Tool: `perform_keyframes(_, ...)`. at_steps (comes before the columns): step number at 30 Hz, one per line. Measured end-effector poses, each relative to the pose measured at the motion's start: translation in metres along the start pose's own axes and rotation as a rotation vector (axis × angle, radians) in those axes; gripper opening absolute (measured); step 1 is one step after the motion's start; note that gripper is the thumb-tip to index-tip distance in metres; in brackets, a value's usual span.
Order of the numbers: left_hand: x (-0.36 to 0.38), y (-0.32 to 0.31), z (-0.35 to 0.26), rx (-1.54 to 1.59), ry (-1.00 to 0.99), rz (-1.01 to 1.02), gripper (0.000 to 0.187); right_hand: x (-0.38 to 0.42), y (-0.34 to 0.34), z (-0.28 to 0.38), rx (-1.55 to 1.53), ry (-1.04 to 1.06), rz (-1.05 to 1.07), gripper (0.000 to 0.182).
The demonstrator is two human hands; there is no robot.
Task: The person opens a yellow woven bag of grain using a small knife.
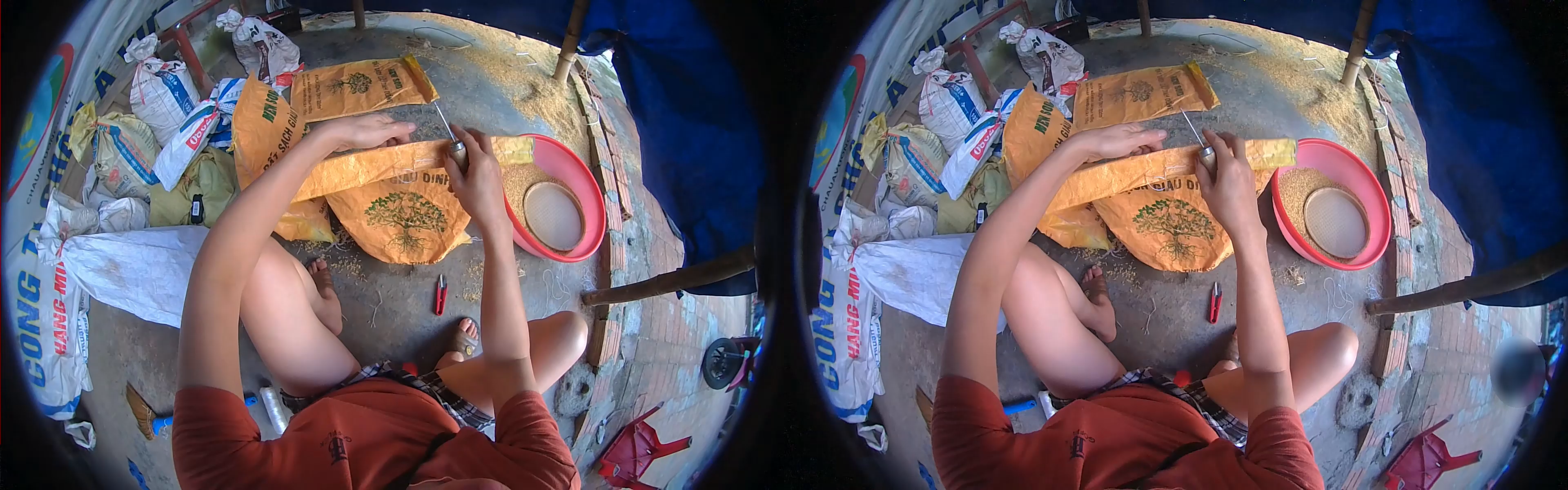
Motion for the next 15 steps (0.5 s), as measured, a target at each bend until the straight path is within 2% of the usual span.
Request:
perform_keyframes(2,-0.003,0.000,0.010,0.001,-0.025,0.036,0.058,0.000,0.001,0.001,0.093,0.029,-0.014,0.032)
perform_keyframes(4,0.000,0.001,0.015,0.005,0.027,-0.059,0.045,-0.003,0.003,0.001,0.162,-0.027,-0.016,0.021)
perform_keyframes(5,0.000,0.002,0.020,0.004,0.028,-0.058,0.045,-0.003,0.002,0.001,0.161,-0.029,-0.016,0.021)
perform_keyframes(7,-0.001,0.006,0.026,0.124,-0.047,0.095,0.032,-0.003,0.001,0.002,0.097,0.029,-0.114,0.016)
perform_keyframes(10,0.000,0.009,0.032,0.187,-0.058,0.160,0.026,-0.002,-0.002,0.003,0.071,0.034,-0.160,0.016)
perform_keyframes(14,0.000,0.012,0.032,0.210,0.009,0.141,0.026,-0.002,-0.002,0.004,0.060,0.001,-0.166,0.016)
perform_keyframes(15,0.002,0.011,0.029,0.220,0.012,0.033,0.026,-0.002,-0.002,0.003,0.060,-0.012,-0.167,0.015)
Point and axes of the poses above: each hand's wrist, its own x-axis away from the middle knuckle, its own y-axis out of the back of the hand, z = x × y, the point moved 1 cm from there along -x, towards the middle knuckle, and after that the axes turned 14 degrees about -z, right-handed, at the moved point
